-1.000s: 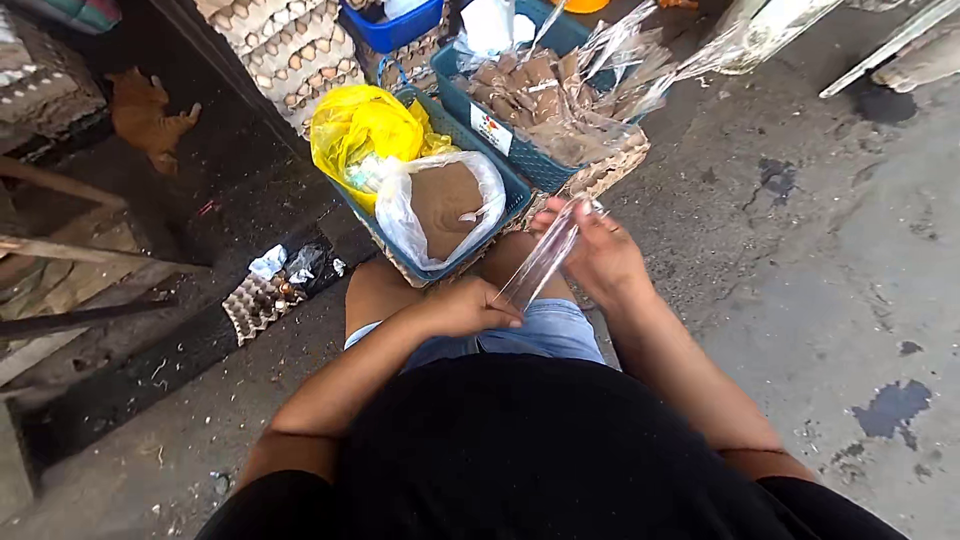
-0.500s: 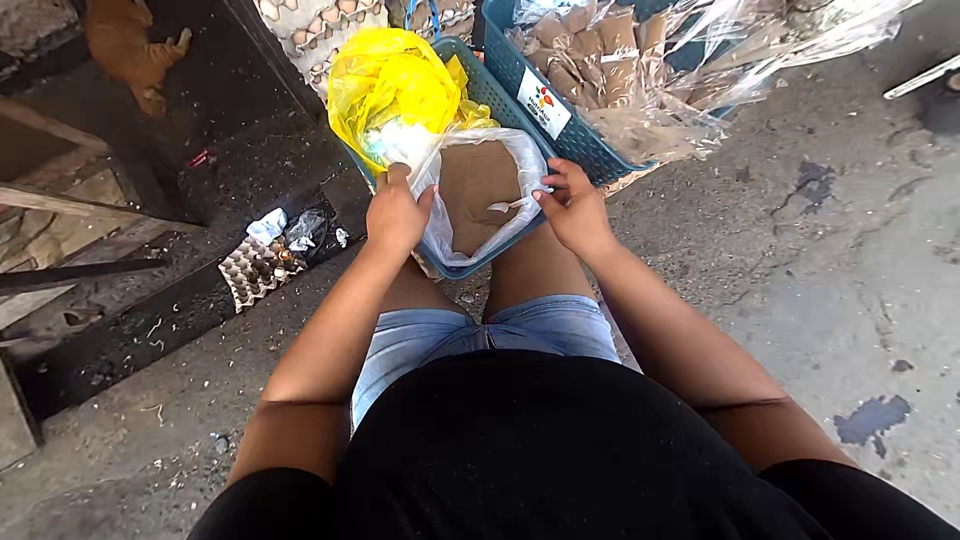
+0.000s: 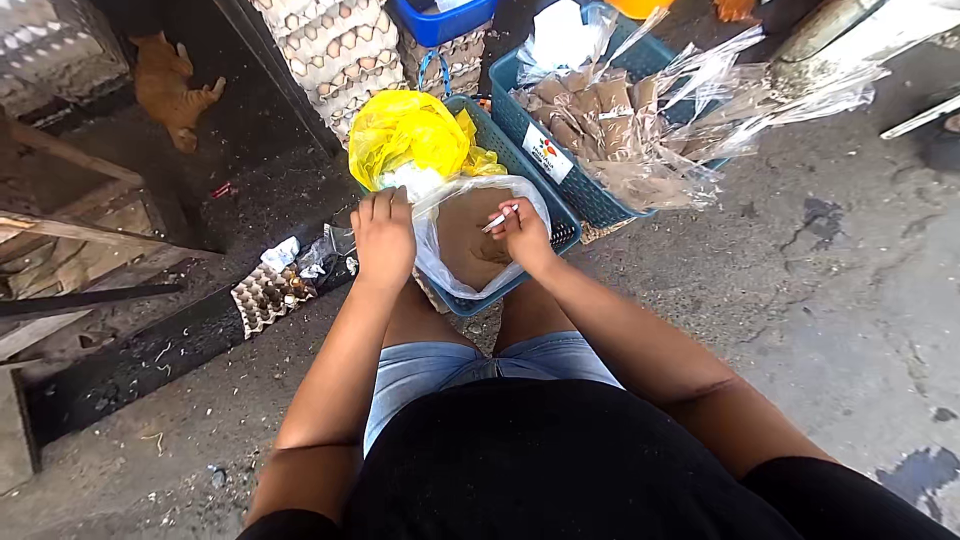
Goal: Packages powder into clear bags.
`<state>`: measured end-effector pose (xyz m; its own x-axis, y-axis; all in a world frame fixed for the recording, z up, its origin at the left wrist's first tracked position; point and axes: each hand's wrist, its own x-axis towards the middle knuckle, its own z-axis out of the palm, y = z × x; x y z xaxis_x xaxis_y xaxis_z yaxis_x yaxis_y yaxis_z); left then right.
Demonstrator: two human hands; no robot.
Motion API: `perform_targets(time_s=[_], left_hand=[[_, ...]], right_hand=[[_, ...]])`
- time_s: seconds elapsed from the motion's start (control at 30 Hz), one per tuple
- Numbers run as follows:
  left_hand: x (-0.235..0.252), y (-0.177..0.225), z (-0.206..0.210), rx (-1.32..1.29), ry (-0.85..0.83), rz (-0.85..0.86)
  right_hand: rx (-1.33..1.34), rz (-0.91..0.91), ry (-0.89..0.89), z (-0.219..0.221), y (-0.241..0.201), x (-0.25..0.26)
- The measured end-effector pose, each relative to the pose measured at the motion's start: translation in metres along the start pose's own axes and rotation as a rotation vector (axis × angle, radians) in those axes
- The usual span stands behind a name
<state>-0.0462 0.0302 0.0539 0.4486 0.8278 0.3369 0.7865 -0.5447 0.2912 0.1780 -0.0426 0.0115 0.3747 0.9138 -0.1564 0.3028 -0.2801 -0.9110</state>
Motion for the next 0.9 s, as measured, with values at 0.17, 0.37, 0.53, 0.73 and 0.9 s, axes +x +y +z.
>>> perform_targets(time_s=[0.17,0.37,0.53,0.73,0.9], left_hand=[[-0.007,0.015,0.046,-0.435,0.119,0.131],[-0.013,0.01,0.069,-0.758,0.018,-0.041],[-0.011,0.007,0.07,-0.745,-0.014,0.002],[-0.012,0.008,0.073,-0.678,-0.017,-0.002],[-0.011,0.009,0.07,-0.639,-0.04,-0.007]], right_hand=[[0.298,0.111,0.144,-0.015,-0.009,-0.004],[0.577,0.138,0.257,-0.053,-0.03,-0.018],[0.661,0.041,0.296,-0.074,-0.061,-0.029],[0.679,-0.037,0.294,-0.084,-0.082,-0.03],[0.667,-0.036,0.26,-0.082,-0.08,-0.029]])
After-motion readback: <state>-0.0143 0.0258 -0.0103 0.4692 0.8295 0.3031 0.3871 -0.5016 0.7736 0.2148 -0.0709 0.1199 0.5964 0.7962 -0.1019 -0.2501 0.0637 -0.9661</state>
